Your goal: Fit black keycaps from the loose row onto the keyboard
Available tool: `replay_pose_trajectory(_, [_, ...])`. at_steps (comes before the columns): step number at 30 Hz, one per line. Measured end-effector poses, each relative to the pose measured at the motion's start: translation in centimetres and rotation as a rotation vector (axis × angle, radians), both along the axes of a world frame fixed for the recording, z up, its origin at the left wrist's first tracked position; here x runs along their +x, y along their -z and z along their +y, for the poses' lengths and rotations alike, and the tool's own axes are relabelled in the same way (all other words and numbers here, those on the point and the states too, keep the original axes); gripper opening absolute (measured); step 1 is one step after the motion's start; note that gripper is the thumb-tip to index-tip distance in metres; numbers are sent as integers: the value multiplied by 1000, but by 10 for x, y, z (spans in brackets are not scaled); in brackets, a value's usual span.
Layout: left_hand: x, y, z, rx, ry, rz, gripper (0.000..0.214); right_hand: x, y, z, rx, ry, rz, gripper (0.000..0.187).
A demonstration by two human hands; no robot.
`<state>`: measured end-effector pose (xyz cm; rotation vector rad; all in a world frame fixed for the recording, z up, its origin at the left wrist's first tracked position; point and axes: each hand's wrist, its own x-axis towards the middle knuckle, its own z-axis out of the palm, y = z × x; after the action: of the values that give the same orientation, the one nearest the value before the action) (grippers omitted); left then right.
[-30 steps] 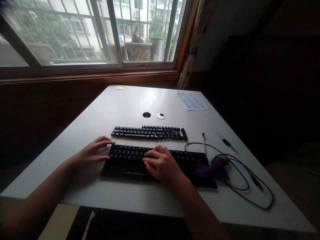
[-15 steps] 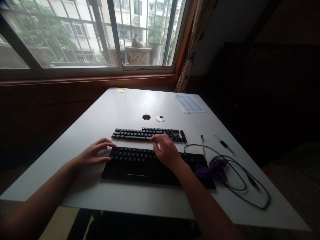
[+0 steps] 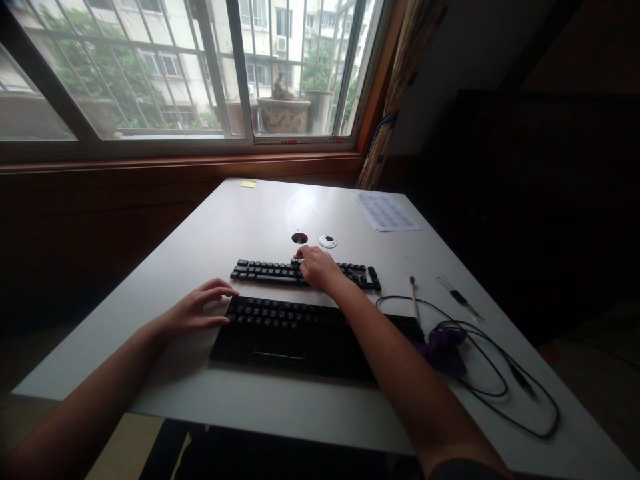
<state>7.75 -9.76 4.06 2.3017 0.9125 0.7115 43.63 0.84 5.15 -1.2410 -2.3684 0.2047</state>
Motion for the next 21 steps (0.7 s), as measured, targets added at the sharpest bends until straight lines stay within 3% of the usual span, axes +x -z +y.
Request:
replay_pose_trajectory(17, [1,-2,-1,12,8,-2,47,-9,7,21,4,10,2,32])
replay_pose_trajectory(21, [1,-2,-1,15,7,1,48,-8,7,32,5,53,30,23])
